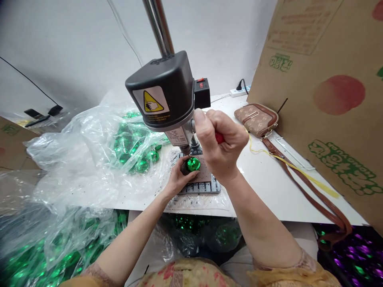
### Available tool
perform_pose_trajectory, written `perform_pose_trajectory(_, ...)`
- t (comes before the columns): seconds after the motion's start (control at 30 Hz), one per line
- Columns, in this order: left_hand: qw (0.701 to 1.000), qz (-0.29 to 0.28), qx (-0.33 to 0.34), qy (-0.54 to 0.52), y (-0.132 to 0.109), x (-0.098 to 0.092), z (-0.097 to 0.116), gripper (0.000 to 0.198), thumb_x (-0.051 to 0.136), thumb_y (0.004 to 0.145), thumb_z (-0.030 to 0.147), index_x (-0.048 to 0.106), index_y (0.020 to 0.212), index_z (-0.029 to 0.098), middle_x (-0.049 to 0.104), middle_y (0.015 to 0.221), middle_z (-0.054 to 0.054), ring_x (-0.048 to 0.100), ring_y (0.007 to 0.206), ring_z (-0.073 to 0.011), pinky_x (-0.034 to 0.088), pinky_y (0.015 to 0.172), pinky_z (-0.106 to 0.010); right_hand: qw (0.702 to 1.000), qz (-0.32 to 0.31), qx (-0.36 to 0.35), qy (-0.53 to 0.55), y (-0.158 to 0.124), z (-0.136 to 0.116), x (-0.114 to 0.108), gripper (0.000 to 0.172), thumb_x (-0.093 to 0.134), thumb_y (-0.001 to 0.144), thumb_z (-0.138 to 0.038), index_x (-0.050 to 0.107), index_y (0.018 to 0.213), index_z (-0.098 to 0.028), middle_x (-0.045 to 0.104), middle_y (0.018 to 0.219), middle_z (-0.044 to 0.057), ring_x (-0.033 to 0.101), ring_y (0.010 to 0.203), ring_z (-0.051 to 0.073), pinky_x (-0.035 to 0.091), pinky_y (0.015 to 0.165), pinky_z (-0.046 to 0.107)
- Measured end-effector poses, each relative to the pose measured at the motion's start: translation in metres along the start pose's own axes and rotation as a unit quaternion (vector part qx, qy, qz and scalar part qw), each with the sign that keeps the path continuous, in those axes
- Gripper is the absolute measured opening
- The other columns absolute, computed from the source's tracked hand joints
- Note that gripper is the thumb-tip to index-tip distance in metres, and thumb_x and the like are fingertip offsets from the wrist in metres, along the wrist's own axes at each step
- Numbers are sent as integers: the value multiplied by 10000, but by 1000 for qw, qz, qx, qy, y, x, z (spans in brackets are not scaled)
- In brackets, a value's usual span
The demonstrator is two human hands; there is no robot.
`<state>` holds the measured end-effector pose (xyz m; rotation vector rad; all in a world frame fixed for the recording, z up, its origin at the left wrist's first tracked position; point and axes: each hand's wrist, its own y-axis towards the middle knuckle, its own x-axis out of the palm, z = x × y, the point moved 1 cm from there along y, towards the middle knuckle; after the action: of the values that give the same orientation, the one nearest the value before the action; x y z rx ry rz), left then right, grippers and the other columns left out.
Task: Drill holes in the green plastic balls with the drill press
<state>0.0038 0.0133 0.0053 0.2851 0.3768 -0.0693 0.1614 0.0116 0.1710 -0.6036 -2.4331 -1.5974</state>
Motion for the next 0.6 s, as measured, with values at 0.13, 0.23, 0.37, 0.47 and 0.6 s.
perform_pose_trajectory(0.13,1000,0,-2,-7,1,0,-3,549,827,727,286,602,1222,210,650,1198,-96,617,1148,-282,476,1029,-447,1000,22,-17,-1,-5,5,0,497,590,913,-302,262,548,-218,235,489,-56,286,422,76,283,435,317)
perform_pose_trajectory(0.23,1000,-5,-3,-9,2,0,-5,547,828,730,296,600,1218,207,639,1217,-104,612,1155,-285,474,1032,-452,999,26,-31,25,-8,5,0,496,602,898,-274,260,544,-213,252,475,-58,273,407,78,276,430,323)
perform_pose_trajectory(0.37,1000,-4,1,-4,1,0,-2,540,822,737,288,595,1218,204,635,1216,-102,605,1159,-284,470,1034,-450,998,24,-48,28,-9,7,-2,493,599,890,-239,249,543,-205,255,469,-57,264,405,75,268,424,316)
perform_pose_trajectory(0.47,1000,-3,5,-1,1,0,0,527,813,748,274,591,1220,201,636,1210,-100,604,1158,-278,463,1039,-446,997,24,-66,30,-11,10,-3,504,592,892,-227,221,551,-198,245,472,-58,249,405,63,260,414,295)
perform_pose_trajectory(0.6,1000,-7,9,0,1,1,-2,531,814,750,281,588,1225,207,632,1219,-98,599,1161,-275,458,1044,-446,997,30,-70,24,-15,14,-5,511,595,875,-206,208,540,-191,245,474,-58,249,404,54,257,400,279)
